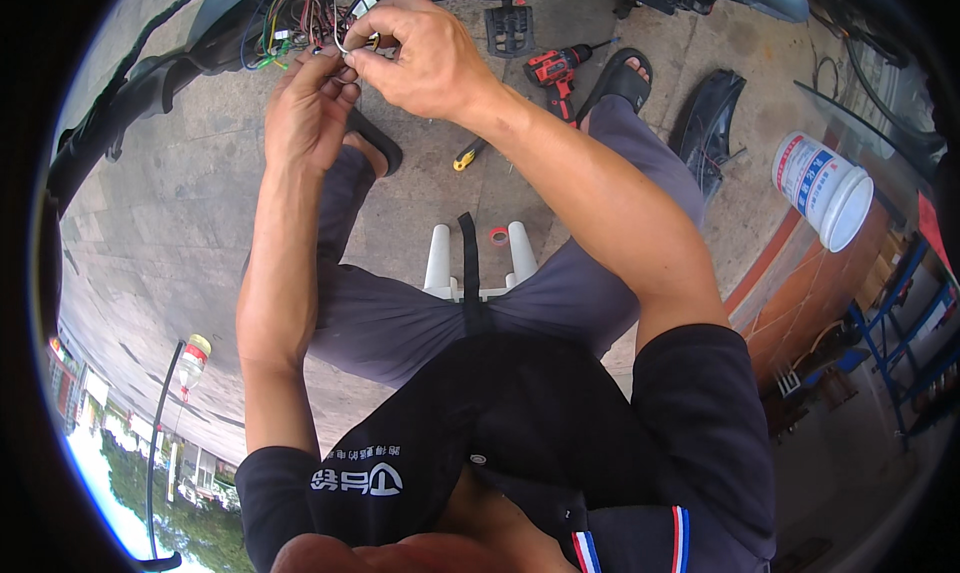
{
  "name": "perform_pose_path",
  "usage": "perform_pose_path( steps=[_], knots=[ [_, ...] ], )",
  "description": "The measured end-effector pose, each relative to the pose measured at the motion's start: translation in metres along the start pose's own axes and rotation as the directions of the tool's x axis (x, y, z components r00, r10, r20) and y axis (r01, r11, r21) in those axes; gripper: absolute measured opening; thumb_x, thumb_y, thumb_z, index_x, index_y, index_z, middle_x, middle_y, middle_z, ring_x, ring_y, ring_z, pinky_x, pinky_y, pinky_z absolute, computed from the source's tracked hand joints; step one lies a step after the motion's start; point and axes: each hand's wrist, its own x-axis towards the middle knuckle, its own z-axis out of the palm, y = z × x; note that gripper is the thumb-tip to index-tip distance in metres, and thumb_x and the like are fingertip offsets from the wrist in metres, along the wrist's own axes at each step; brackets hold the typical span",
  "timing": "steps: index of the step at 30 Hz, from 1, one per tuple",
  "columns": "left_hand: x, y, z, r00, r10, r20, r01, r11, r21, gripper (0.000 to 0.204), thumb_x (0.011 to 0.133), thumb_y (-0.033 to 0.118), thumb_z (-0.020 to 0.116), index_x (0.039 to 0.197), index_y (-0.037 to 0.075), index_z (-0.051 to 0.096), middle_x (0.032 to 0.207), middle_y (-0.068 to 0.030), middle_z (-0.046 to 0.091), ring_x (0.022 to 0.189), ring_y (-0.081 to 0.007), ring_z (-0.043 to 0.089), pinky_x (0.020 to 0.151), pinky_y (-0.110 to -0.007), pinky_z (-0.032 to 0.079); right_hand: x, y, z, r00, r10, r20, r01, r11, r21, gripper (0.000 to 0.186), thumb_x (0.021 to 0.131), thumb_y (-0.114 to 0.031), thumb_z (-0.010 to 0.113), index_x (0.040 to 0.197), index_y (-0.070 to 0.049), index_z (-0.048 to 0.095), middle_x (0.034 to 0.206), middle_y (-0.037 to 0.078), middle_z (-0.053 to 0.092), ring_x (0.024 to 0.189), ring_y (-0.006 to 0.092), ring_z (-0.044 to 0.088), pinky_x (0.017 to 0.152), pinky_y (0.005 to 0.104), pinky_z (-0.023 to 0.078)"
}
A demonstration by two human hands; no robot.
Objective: The person works on a dense bundle of multicolored wires under a vehicle's handlebar area. They separate, align, and connect individual wires using small connectors, occasionally adjusting the bundle to access different sections. The task continues without completing a final assembly or closure.
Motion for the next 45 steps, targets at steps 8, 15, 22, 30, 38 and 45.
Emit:
perform_pose_path(
  steps=[8, 15, 22, 30, 38, 45],
  knots=[
    [-0.002, 0.001, 0.003, 1.000, 0.016, -0.014, -0.017, 0.999, -0.035, 0.017, 0.083, 0.007, 0.060, 0.097, 0.001, 0.053, 0.080, -0.0042, 0.060, 0.068, -0.0114, 0.057, 0.059, -0.023, 0.046, -0.001, -0.006, -0.001, 0.981, 0.189, 0.035, -0.193, 0.971, 0.144, 0.014, 0.078, -0.009, 0.067, 0.091, -0.002, 0.063, 0.075, -0.001, 0.059, 0.064, 0.0040, 0.053, 0.058, 0.0189, 0.044],
    [-0.003, 0.002, 0.004, 1.000, 0.025, -0.008, -0.026, 0.998, -0.050, 0.017, 0.083, 0.007, 0.060, 0.097, 0.001, 0.053, 0.080, -0.0048, 0.060, 0.067, -0.0116, 0.057, 0.058, -0.023, 0.047, -0.001, -0.007, 0.000, 0.966, 0.236, 0.107, -0.258, 0.914, 0.313, 0.011, 0.082, -0.007, 0.064, 0.091, -0.001, 0.061, 0.074, -0.003, 0.058, 0.064, 0.0015, 0.051, 0.056, 0.0175, 0.042],
    [-0.003, 0.003, 0.003, 0.999, 0.011, -0.034, -0.014, 0.998, -0.063, 0.018, 0.084, 0.010, 0.057, 0.098, -0.001, 0.053, 0.082, -0.0082, 0.060, 0.071, -0.0160, 0.058, 0.062, -0.027, 0.048, 0.000, -0.003, 0.001, 0.939, 0.324, 0.114, -0.343, 0.858, 0.382, 0.011, 0.084, -0.007, 0.061, 0.093, -0.001, 0.057, 0.079, 0.000, 0.060, 0.069, 0.0047, 0.054, 0.062, 0.0191, 0.045],
    [-0.004, 0.007, 0.005, 0.997, 0.003, -0.075, -0.016, 0.984, -0.177, 0.023, 0.088, 0.011, 0.048, 0.105, -0.004, 0.050, 0.091, -0.0159, 0.062, 0.081, -0.0245, 0.061, 0.070, -0.033, 0.049, 0.004, 0.000, -0.008, 0.920, 0.379, 0.101, -0.377, 0.782, 0.497, 0.015, 0.088, -0.012, 0.056, 0.098, -0.001, 0.053, 0.088, 0.007, 0.064, 0.073, 0.0083, 0.058, 0.065, 0.0219, 0.048],
    [0.000, 0.026, 0.009, 0.991, 0.109, 0.082, -0.099, 0.988, -0.120, 0.027, 0.087, 0.007, 0.046, 0.109, -0.008, 0.046, 0.096, -0.0202, 0.061, 0.087, -0.0278, 0.063, 0.079, -0.036, 0.053, 0.018, -0.003, -0.016, 0.898, 0.432, 0.079, -0.355, 0.608, 0.710, 0.007, 0.086, -0.009, 0.058, 0.089, -0.004, 0.054, 0.071, 0.004, 0.059, 0.060, 0.0096, 0.055, 0.054, 0.0227, 0.045],
    [0.008, 0.048, 0.001, 0.975, 0.118, 0.191, -0.102, 0.991, -0.092, 0.028, 0.086, 0.009, 0.050, 0.109, -0.006, 0.047, 0.098, -0.0212, 0.061, 0.093, -0.0296, 0.062, 0.081, -0.036, 0.052, 0.031, -0.008, -0.015, 0.912, 0.406, 0.063, -0.340, 0.661, 0.669, 0.009, 0.088, -0.010, 0.057, 0.093, -0.005, 0.052, 0.072, 0.001, 0.058, 0.060, 0.0069, 0.052, 0.053, 0.0195, 0.043]
  ],
)
